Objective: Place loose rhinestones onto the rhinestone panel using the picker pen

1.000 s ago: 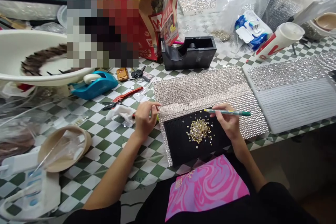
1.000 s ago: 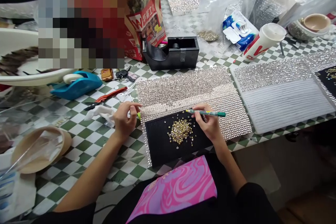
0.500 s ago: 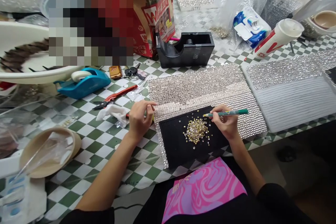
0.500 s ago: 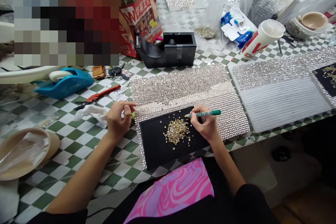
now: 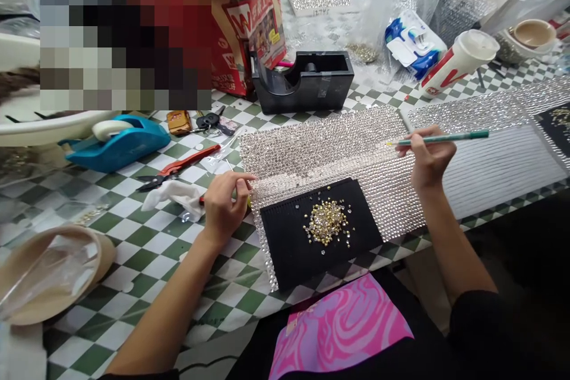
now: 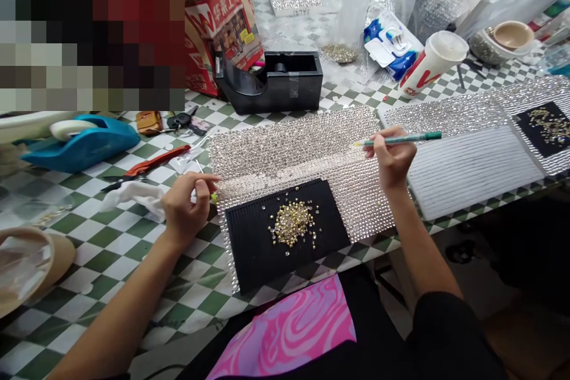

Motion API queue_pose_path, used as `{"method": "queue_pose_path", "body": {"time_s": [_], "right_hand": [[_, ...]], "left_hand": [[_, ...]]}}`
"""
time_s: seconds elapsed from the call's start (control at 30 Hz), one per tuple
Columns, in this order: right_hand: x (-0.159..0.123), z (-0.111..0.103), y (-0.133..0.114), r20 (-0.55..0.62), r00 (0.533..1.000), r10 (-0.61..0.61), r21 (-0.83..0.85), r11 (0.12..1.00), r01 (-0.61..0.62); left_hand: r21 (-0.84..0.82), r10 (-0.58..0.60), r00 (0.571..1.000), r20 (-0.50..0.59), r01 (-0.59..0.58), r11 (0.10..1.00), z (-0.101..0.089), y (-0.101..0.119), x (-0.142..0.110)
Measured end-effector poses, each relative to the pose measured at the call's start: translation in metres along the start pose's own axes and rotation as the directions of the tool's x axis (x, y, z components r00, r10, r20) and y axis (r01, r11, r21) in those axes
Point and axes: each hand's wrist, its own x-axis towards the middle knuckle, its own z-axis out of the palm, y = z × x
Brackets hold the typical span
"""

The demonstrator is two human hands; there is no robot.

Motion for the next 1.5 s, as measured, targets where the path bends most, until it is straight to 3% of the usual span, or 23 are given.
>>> {"method": "queue_pose_path", "body": {"time_s": [0.13,0.3,0.8,1.07,1.5], "right_hand": [[0.021,0.004,0.019,-0.01,1.0,0.015,-0.041,0.999,-0.016],[0.016,0.006,0.031,0.02,0.999,0.046,-0.093,0.995,-0.044],[0.009,0.002,0.032,0.09,0.996,0.024,-0.227,0.974,-0.003],[0.01,0.005,0.024,0.028,0.999,-0.018,-0.212,0.977,0.023],[0.011,0.001,0.037,0.069,0.998,-0.015,-0.234,0.972,0.03]], "left_hand": [[0.011,0.021,1.0,-0.007,-0.021,1.0,0.0,-0.001,0.0],[0.023,0.027,1.0,0.001,-0.027,0.999,0.0,0.0,0.0],[0.014,0.012,1.0,0.005,-0.012,1.0,-0.001,0.001,0.0],[0.015,-0.027,0.999,0.019,0.027,1.0,0.0,0.001,0.0],[0.0,-0.039,0.999,0.02,0.039,0.999,0.001,0.001,0.0]]}}
